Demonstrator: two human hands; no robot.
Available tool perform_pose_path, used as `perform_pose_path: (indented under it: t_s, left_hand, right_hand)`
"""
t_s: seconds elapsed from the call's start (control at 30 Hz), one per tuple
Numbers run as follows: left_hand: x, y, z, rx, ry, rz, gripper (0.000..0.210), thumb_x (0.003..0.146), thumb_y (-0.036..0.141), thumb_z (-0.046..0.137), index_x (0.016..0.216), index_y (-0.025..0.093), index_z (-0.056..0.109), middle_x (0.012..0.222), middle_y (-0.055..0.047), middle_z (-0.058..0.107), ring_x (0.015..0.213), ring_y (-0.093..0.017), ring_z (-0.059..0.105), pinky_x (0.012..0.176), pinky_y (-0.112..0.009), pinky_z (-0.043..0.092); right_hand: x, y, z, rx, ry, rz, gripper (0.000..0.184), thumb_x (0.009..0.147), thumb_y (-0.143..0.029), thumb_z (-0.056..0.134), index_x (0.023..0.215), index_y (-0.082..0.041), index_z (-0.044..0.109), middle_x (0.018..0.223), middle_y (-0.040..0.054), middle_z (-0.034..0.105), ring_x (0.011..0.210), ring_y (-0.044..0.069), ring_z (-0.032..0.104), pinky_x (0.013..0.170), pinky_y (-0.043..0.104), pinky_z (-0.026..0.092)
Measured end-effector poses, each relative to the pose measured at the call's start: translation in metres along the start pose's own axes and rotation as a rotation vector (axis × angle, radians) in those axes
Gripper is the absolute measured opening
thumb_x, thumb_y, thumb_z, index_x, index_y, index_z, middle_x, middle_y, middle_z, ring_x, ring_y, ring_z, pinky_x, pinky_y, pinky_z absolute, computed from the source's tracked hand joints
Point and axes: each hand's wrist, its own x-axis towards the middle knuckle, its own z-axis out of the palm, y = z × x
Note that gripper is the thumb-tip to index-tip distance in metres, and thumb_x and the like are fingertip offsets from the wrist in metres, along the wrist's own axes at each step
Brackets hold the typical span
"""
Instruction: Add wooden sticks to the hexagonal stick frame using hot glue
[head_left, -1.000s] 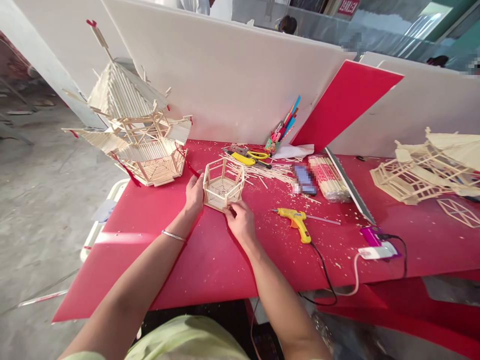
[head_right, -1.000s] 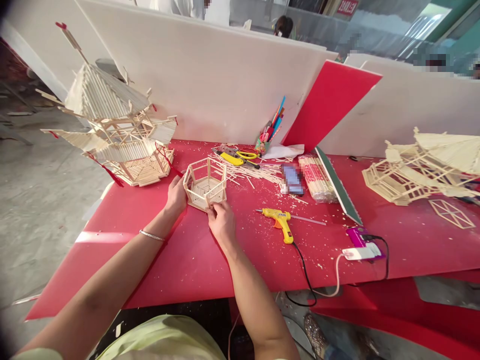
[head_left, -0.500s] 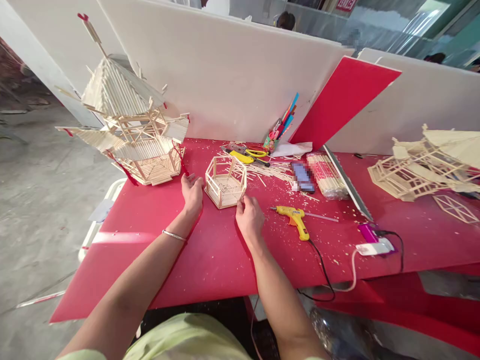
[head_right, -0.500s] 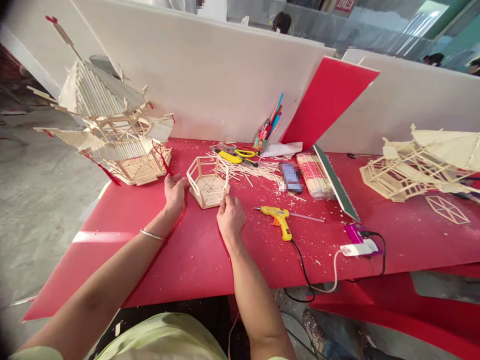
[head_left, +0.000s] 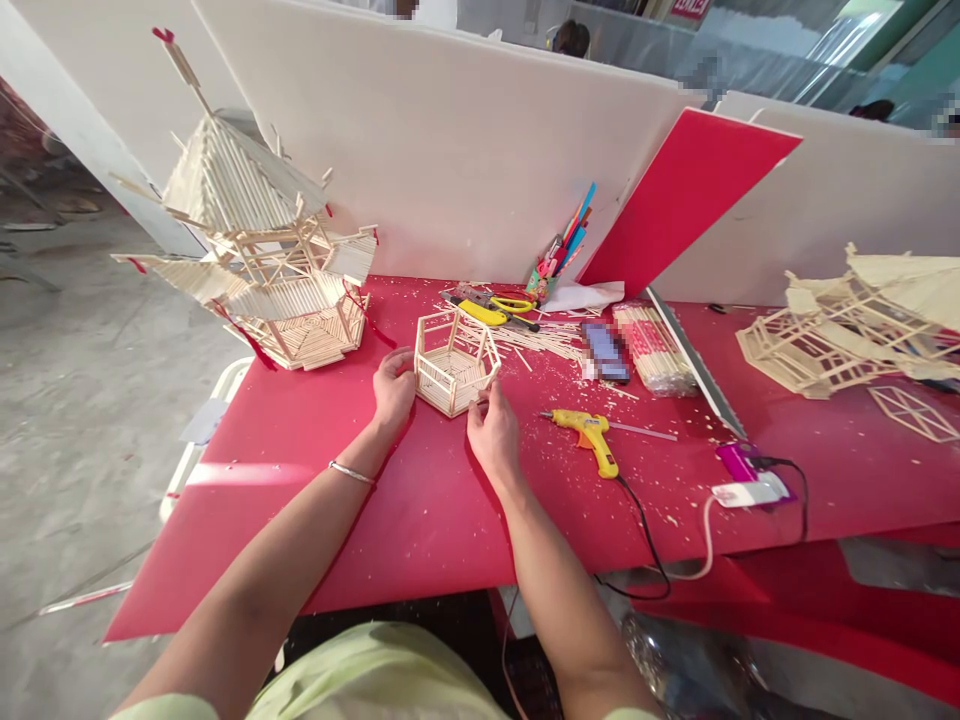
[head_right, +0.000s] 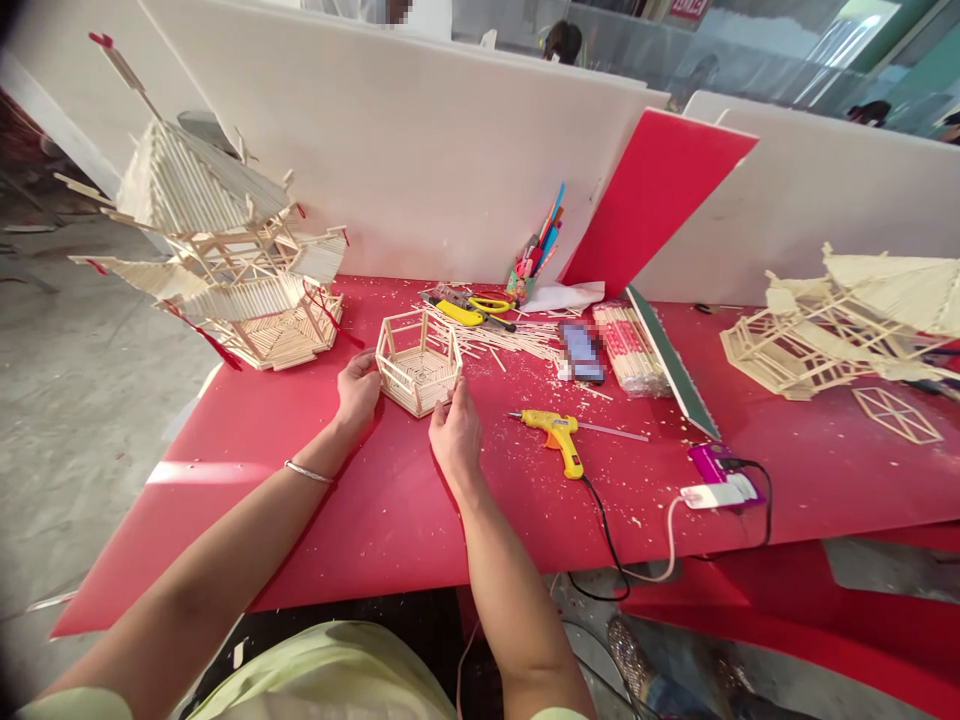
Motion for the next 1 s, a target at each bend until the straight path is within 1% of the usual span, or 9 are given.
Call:
perform_pose_path:
  t_s: [0.3,0.43,0.53,0.63,0.73,0.8,0.9,0.93,1.0]
  left_hand:
    - [0.0,-0.002,-0.001,-0.057,0.028,-0.005,0.042,0.062,0.011,0.054,0.092,0.019,0.083,0.116,-0.008,0.076,0.107,-0.025,0.069,0.088,-0.032,0.057]
    - [-0.001,0.003,0.001,-0.143,0.063,-0.069,0.028,0.065,0.016,0.059,0.085,0.017,0.078,0.103,-0.008,0.075,0.093,-0.022,0.07,0.078,-0.03,0.058]
    - [0.002,0.01,-0.001,-0.339,0.177,-0.181,0.013,0.068,0.023,0.067,0.08,0.017,0.065,0.084,-0.004,0.068,0.079,-0.017,0.067,0.076,-0.032,0.059]
    - [0.008,0.015,-0.011,-0.486,0.335,-0.248,0.022,0.071,0.025,0.069,0.081,0.021,0.05,0.077,0.001,0.057,0.074,-0.014,0.064,0.073,-0.033,0.061]
    - [0.013,0.021,-0.027,-0.442,0.429,-0.265,0.034,0.07,0.023,0.07,0.094,0.022,0.046,0.086,0.001,0.056,0.071,-0.013,0.063,0.059,-0.026,0.056]
    - [0.017,0.028,-0.038,-0.343,0.466,-0.2,0.049,0.068,0.022,0.075,0.109,0.023,0.049,0.101,-0.002,0.06,0.065,-0.009,0.061,0.049,-0.02,0.047]
    - [0.028,0.043,-0.048,-0.247,0.354,-0.05,0.066,0.069,0.029,0.083,0.128,0.024,0.054,0.128,-0.009,0.06,0.057,-0.005,0.056,0.042,-0.019,0.038]
    - [0.032,0.048,-0.049,-0.245,0.284,-0.02,0.065,0.071,0.035,0.083,0.13,0.023,0.056,0.13,-0.01,0.061,0.054,-0.004,0.054,0.04,-0.02,0.036]
    - [0.039,0.056,-0.049,-0.263,0.179,-0.004,0.052,0.077,0.045,0.079,0.119,0.018,0.065,0.112,-0.009,0.069,0.049,-0.005,0.051,0.038,-0.021,0.031]
  right_hand:
    - [-0.001,0.002,0.001,0.042,0.015,-0.038,0.061,0.096,-0.023,0.056,0.154,-0.008,0.044,0.131,0.0202,0.07,0.107,0.025,0.073,0.097,0.037,0.058]
    - [-0.001,0.003,0.001,0.039,0.018,-0.049,0.061,0.096,-0.023,0.056,0.154,-0.009,0.044,0.13,0.0197,0.07,0.106,0.025,0.073,0.095,0.036,0.059]
    - [-0.001,0.005,0.001,0.041,0.021,-0.047,0.061,0.096,-0.025,0.056,0.154,-0.01,0.045,0.128,0.019,0.071,0.104,0.025,0.073,0.093,0.037,0.059]
    - [0.0,0.005,0.0,0.046,0.02,-0.049,0.061,0.096,-0.026,0.057,0.153,-0.009,0.046,0.124,0.0182,0.072,0.099,0.025,0.072,0.091,0.038,0.059]
    - [0.0,0.005,-0.001,0.055,0.016,-0.049,0.061,0.096,-0.026,0.057,0.154,-0.01,0.046,0.122,0.0172,0.073,0.097,0.025,0.072,0.088,0.037,0.059]
    - [0.0,0.004,-0.002,0.053,0.014,-0.044,0.061,0.096,-0.026,0.056,0.154,-0.011,0.045,0.123,0.0168,0.073,0.098,0.024,0.072,0.087,0.035,0.059]
    - [-0.001,0.003,-0.002,0.043,0.004,-0.039,0.06,0.097,-0.026,0.057,0.154,-0.012,0.045,0.124,0.0166,0.073,0.099,0.023,0.073,0.088,0.034,0.059]
    - [-0.001,0.003,-0.002,0.042,-0.002,-0.037,0.06,0.097,-0.026,0.057,0.154,-0.012,0.045,0.125,0.0167,0.072,0.099,0.023,0.073,0.089,0.034,0.059]
    - [-0.001,0.002,-0.003,0.042,-0.013,-0.031,0.06,0.096,-0.025,0.058,0.154,-0.011,0.046,0.127,0.0174,0.072,0.098,0.023,0.073,0.089,0.034,0.059]
